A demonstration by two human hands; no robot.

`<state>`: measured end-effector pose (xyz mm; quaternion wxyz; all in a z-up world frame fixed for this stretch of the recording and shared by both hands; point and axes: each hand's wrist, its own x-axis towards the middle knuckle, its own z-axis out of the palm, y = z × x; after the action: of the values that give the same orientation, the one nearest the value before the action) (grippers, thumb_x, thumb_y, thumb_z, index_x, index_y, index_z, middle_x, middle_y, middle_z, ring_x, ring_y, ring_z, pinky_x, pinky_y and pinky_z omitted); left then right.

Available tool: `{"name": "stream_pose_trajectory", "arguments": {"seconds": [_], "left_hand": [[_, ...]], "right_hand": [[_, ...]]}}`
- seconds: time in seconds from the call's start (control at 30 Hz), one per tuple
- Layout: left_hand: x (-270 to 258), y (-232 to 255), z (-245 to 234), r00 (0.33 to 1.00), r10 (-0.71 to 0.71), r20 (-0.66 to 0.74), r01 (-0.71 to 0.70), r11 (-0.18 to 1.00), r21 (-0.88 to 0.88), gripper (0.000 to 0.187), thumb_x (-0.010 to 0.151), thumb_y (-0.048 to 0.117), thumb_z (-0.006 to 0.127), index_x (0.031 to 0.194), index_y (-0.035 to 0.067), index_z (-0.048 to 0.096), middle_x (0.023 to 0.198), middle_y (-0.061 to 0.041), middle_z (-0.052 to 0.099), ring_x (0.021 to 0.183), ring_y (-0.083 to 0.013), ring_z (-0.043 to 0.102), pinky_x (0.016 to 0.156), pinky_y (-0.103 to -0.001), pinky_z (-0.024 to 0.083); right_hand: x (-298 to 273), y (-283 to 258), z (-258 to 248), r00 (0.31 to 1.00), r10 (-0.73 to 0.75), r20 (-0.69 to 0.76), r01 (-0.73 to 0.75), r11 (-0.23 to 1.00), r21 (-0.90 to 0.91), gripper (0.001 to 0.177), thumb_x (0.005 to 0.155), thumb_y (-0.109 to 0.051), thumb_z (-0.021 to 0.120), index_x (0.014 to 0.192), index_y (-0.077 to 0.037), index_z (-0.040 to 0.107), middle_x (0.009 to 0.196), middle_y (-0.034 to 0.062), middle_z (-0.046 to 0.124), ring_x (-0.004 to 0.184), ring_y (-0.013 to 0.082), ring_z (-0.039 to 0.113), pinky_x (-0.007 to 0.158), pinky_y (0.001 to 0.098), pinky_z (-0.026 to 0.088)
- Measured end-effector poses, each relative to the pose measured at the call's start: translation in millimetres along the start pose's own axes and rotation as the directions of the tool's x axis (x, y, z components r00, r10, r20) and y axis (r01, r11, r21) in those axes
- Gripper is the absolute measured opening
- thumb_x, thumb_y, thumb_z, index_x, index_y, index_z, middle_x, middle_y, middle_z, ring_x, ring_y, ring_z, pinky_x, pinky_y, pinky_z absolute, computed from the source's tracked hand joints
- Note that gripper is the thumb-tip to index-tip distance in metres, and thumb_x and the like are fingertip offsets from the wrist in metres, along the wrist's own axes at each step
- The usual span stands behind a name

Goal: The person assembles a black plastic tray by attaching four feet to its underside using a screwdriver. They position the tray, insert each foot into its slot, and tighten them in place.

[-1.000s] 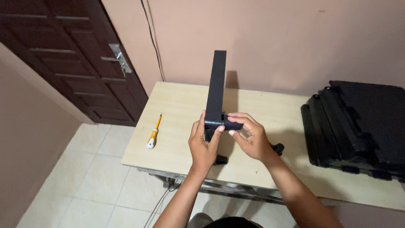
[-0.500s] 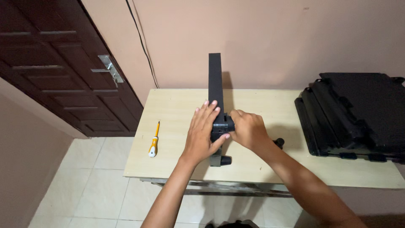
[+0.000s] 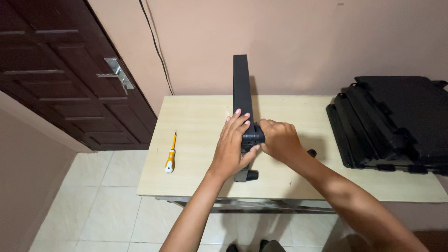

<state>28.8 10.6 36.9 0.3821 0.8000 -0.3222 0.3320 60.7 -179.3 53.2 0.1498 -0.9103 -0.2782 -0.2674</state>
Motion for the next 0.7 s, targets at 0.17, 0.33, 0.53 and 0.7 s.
{"name": "stream_pose_trajectory", "arguments": {"seconds": [0.17,0.33,0.53,0.7], "left_hand": [[-0.6,1.1,3.7,1.0,0.017,-0.025,-0.017,1.0,-0.023,0.064,0.083,0.016,0.082,0.135,0.001,0.047,0.151,-0.019,0.05,0.151,-0.0415,0.038,0.128,-0.057,0.028],[0.4,0.4,3.5,0.999,0.019,-0.045,-0.02,1.0,-0.019,0.065,0.082,0.015,0.082,0.134,0.001,0.046,0.149,-0.019,0.051,0.15,-0.0413,0.04,0.128,-0.059,0.028],[0.3,-2.2,1.5,0.999,0.025,-0.024,-0.026,1.0,-0.011,0.063,0.082,0.014,0.081,0.133,0.001,0.046,0.149,-0.02,0.051,0.15,-0.042,0.039,0.127,-0.06,0.028],[0.6,-3.2,2.9,0.999,0.037,-0.038,-0.038,0.999,-0.025,0.063,0.082,0.013,0.081,0.133,0.0,0.046,0.148,-0.02,0.051,0.149,-0.0425,0.041,0.127,-0.059,0.029]], "right_hand": [[2.9,6.1,-2.8,0.995,-0.017,0.097,0.018,1.0,-0.009,0.037,0.06,-0.015,0.085,0.084,-0.006,0.059,0.075,0.0111,0.069,0.064,0.0351,0.068,0.057,0.0462,0.054],[6.5,5.3,-2.9,0.996,-0.058,0.071,0.059,0.998,-0.019,0.035,0.061,-0.012,0.084,0.085,-0.005,0.059,0.074,0.0114,0.069,0.063,0.0349,0.068,0.057,0.0459,0.054],[1.8,-0.3,2.1,0.994,0.05,0.097,-0.048,0.999,-0.025,0.033,0.063,-0.014,0.083,0.083,-0.006,0.059,0.072,0.011,0.069,0.061,0.0348,0.067,0.057,0.0465,0.053],[6.4,5.4,-1.6,0.993,-0.075,0.089,0.076,0.997,-0.009,0.036,0.063,-0.014,0.083,0.088,-0.005,0.059,0.075,0.0127,0.068,0.064,0.0353,0.068,0.056,0.0461,0.054]]}}
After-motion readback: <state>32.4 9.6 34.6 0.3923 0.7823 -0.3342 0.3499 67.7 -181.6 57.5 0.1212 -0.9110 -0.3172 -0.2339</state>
